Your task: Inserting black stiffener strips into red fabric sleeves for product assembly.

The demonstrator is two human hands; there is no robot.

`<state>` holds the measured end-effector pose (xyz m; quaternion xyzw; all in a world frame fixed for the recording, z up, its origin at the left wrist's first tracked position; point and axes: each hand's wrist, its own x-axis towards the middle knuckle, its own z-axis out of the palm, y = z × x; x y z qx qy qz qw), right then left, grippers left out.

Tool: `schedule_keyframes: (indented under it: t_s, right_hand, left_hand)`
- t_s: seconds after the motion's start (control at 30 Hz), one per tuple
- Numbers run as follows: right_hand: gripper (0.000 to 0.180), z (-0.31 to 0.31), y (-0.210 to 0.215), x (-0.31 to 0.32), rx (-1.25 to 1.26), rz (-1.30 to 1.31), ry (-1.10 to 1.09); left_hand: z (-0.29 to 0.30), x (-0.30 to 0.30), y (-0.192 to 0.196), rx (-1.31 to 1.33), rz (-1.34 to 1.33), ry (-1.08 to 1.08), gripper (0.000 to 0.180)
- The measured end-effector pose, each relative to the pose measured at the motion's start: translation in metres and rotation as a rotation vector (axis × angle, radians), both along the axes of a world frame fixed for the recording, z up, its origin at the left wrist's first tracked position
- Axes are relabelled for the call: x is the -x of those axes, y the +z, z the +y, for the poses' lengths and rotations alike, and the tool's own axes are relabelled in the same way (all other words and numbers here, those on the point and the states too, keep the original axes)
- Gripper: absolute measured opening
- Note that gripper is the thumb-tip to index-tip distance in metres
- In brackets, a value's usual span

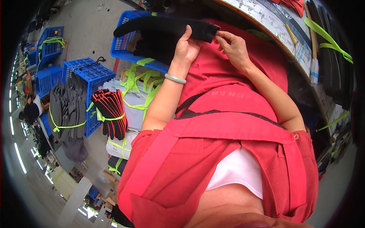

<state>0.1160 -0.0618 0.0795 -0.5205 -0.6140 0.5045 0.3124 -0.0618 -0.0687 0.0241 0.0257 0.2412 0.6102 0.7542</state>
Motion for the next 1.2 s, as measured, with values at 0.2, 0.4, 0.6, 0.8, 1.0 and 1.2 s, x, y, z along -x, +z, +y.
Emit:
schedule_keyframes:
  t_s: [0.2, 0.4, 0.6, 0.8, 1.0, 1.2]
  right_hand:
    - [0.029, -0.001, 0.001, 0.001, 0.292, 0.244, -0.09]
    - [0.029, -0.003, 0.004, 0.007, 0.292, 0.282, -0.072]
    - [0.03, -0.002, -0.002, 0.008, 0.295, 0.306, -0.057]
    - [0.026, 0.017, -0.031, 0.009, 0.477, 0.357, -0.162]
    - [0.023, 0.022, -0.03, 0.002, 0.4, 0.111, -0.217]
    - [0.021, 0.006, 0.001, -0.022, 0.305, 0.063, -0.107]
  left_hand:
    - [-0.001, 0.0, 0.0, 0.038, -0.018, 0.032, 0.039]
    - [0.0, 0.003, -0.006, 0.05, -0.053, 0.011, 0.04]
    - [0.0, 0.003, -0.006, 0.068, -0.091, 0.015, 0.042]
    - [0.002, -0.01, 0.002, 0.033, 0.014, 0.004, 0.033]
    - [0.007, -0.01, 0.001, -0.004, 0.149, -0.02, 0.026]
    - [0.015, 0.061, -0.011, -0.001, 0.107, 0.178, 0.03]
